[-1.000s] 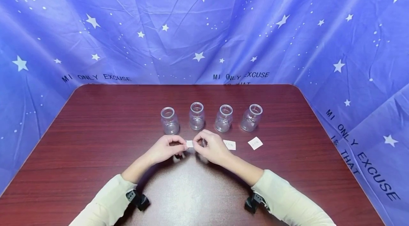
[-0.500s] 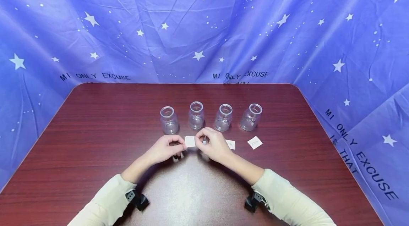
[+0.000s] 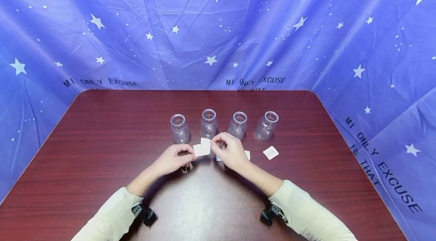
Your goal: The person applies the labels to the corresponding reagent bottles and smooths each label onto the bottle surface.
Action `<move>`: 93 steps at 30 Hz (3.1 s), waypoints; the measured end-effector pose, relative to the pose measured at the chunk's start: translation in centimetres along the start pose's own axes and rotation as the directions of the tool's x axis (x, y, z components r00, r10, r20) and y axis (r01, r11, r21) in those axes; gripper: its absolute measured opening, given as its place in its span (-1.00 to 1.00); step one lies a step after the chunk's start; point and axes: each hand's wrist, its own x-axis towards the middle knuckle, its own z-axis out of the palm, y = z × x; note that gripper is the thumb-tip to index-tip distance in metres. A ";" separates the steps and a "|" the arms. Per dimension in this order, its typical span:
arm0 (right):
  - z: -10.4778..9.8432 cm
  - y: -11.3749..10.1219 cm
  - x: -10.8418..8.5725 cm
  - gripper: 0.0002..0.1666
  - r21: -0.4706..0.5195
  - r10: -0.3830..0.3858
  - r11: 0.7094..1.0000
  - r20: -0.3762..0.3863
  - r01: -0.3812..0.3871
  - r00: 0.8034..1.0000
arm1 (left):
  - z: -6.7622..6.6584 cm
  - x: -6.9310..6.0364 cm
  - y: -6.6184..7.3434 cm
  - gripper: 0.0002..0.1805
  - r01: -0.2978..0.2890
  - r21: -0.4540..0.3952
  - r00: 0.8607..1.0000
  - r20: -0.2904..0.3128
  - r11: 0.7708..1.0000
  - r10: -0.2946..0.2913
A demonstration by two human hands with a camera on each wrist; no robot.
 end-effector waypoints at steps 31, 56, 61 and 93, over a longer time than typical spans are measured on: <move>-1.1 0.5 -0.2 -0.91 -0.085 0.124 0.988 -0.049 -0.128 0.991 | -1.2 -1.2 -0.8 -0.89 0.163 0.238 0.986 -0.080 0.957 -0.148; -0.7 0.7 -0.6 -0.91 -0.096 0.131 0.987 0.004 -0.130 0.991 | -1.9 -1.8 -0.6 -0.89 0.219 0.284 0.973 -0.135 0.933 -0.188; -0.5 0.6 -0.7 -0.92 -0.102 0.131 0.986 0.015 -0.129 0.991 | -1.8 -1.7 -0.6 -0.90 0.179 0.273 0.978 -0.158 0.945 -0.139; 0.7 -0.2 -0.9 -0.93 -0.182 0.026 0.983 0.013 -0.023 1.000 | 1.1 0.6 0.8 -0.85 -0.006 -0.001 0.987 -0.163 1.000 0.006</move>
